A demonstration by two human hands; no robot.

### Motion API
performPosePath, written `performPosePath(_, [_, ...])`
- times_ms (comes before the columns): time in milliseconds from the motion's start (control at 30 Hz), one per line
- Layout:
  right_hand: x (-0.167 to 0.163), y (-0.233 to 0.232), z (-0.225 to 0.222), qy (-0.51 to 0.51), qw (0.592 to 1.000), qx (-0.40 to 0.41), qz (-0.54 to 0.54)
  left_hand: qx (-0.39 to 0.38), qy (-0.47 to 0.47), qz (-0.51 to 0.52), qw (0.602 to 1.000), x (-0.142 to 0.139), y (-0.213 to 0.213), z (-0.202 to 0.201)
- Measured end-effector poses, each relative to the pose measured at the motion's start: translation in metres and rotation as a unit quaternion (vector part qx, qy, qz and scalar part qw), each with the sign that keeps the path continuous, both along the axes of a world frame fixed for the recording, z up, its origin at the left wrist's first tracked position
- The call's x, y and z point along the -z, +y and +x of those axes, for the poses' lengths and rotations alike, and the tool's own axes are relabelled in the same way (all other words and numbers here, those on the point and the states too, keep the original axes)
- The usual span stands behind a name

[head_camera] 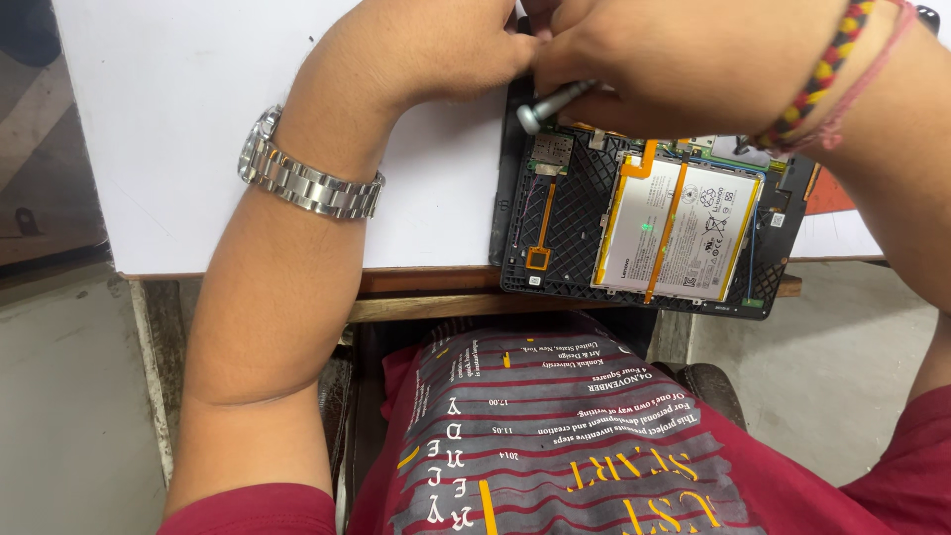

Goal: The person uses a screwdriver to remove screws from the back of a disassembled tablet. They then detach the back cover and set it aside. The person continues to remove additional screws from the internal frame.

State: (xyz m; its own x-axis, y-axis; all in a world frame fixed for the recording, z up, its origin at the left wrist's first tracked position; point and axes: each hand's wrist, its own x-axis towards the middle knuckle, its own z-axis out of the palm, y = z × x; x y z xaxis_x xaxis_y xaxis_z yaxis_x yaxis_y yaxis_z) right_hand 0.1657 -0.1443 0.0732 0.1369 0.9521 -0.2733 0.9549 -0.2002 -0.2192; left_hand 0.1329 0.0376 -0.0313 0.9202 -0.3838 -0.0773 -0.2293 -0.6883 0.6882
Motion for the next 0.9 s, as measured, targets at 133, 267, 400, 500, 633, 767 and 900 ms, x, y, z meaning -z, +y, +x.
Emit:
performPosePath(133, [-0.005,-0.017,-0.005,0.013,0.999,0.026,0.045,0.031,-0.032,-0.053,0.998,0.001,0.001,0.000])
performPosePath(267, [-0.001,-0.031,-0.014,-0.019,0.998,0.031,0.056,0.032,-0.018,-0.098,0.994,0.000,0.002,-0.001])
performPosePath(400, [0.004,-0.039,-0.021,-0.064,0.996,0.053,-0.019,0.039,-0.019,-0.088,0.995,-0.002,0.003,-0.001])
performPosePath(500, [0.003,-0.048,-0.024,-0.084,0.993,0.043,0.073,0.033,-0.010,-0.082,0.996,-0.001,0.003,-0.001])
performPosePath(633, [-0.001,-0.065,-0.030,-0.069,0.986,0.079,0.129,0.037,-0.027,-0.078,0.996,0.003,0.001,0.000])
performPosePath(767, [0.002,-0.082,-0.065,-0.006,0.989,0.121,0.080,0.058,-0.047,-0.113,0.991,0.005,0.003,0.002])
performPosePath(900, [0.008,-0.098,-0.110,0.100,0.986,0.112,0.075,0.045,-0.019,-0.111,0.993,0.004,0.004,0.002])
